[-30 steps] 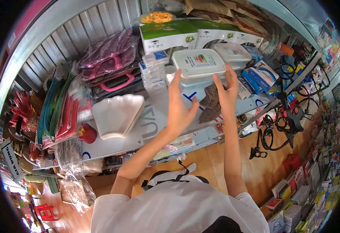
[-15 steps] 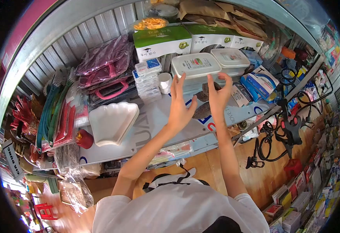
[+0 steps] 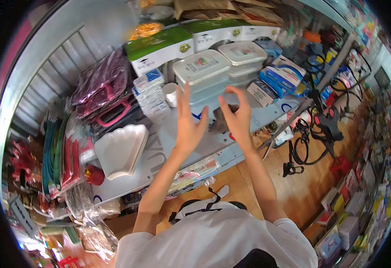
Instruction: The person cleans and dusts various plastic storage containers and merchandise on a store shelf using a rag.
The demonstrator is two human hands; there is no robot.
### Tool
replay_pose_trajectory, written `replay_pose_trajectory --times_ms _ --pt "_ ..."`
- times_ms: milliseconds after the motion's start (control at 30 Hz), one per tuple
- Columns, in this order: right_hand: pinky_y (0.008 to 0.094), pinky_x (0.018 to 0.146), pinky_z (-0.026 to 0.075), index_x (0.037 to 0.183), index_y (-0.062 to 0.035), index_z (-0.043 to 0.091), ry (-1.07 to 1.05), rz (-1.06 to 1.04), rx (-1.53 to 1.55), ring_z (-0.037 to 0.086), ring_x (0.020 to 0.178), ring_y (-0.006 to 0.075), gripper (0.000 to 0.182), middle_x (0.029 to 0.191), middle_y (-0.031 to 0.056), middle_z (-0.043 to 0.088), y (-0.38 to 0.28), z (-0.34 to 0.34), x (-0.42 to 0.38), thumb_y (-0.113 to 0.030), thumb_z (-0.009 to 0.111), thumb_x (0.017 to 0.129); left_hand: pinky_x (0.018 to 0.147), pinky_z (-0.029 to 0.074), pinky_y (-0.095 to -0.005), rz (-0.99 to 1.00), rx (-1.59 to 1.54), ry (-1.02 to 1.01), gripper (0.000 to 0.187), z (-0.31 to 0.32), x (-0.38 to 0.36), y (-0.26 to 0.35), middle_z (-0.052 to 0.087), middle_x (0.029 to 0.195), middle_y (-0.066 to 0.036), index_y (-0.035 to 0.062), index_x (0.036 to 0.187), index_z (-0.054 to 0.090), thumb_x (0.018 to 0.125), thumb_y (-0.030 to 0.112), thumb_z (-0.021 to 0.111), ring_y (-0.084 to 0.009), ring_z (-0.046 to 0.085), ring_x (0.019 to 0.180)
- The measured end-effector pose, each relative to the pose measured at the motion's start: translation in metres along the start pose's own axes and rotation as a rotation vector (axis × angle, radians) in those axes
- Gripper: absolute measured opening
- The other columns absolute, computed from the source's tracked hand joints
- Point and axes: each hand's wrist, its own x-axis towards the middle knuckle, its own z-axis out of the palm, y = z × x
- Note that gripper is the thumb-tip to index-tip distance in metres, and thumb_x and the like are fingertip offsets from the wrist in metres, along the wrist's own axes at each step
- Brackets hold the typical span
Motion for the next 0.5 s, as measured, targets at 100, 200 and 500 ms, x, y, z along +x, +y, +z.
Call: replay_pose_trajectory --times_ms 100,200,500 --pt "0.0232 0.066 0.046 0.11 0.0 0.061 -0.148 0.362 0.132 0.059 0.066 0.0112 0.025 0.097 0.004 0.067 -0.051 -0.028 -0.032 -0.006 0.068 0.086 0.112 0.028 -0.048 -0.066 -0.053 -0.027 0.07 -0.023 -0.023 0.026 0.025 0.155 -0.018 0.0018 0.149 0.025 0.089 0.004 0.062 -0.0299 0.026 0.142" --pt "0.0214 0.056 0.043 0.106 -0.0041 0.065 -0.336 0.38 0.175 0.06 0.068 0.0087 0.022 0.092 0.0049 0.067 -0.069 -0.053 -0.066 -0.008 0.07 0.084 0.111 0.031 -0.0472 -0.104 -0.09 -0.073 0.064 -0.043 -0.061 0.037 0.027 0.154 -0.017 -0.0003 0.146 0.028 0.091 0.003 0.058 -0.0303 0.029 0.141" --pt "0.03 0.069 0.052 0.1 0.0019 0.066 -0.432 0.708 0.115 0.066 0.078 0.0159 0.025 0.086 0.0099 0.069 -0.006 -0.092 -0.172 -0.018 0.068 0.086 0.106 0.037 -0.0427 -0.091 0.071 0.037 0.047 -0.077 -0.119 0.009 0.038 0.142 -0.023 -0.0043 0.134 0.042 0.088 -0.004 0.055 -0.0359 0.04 0.132"
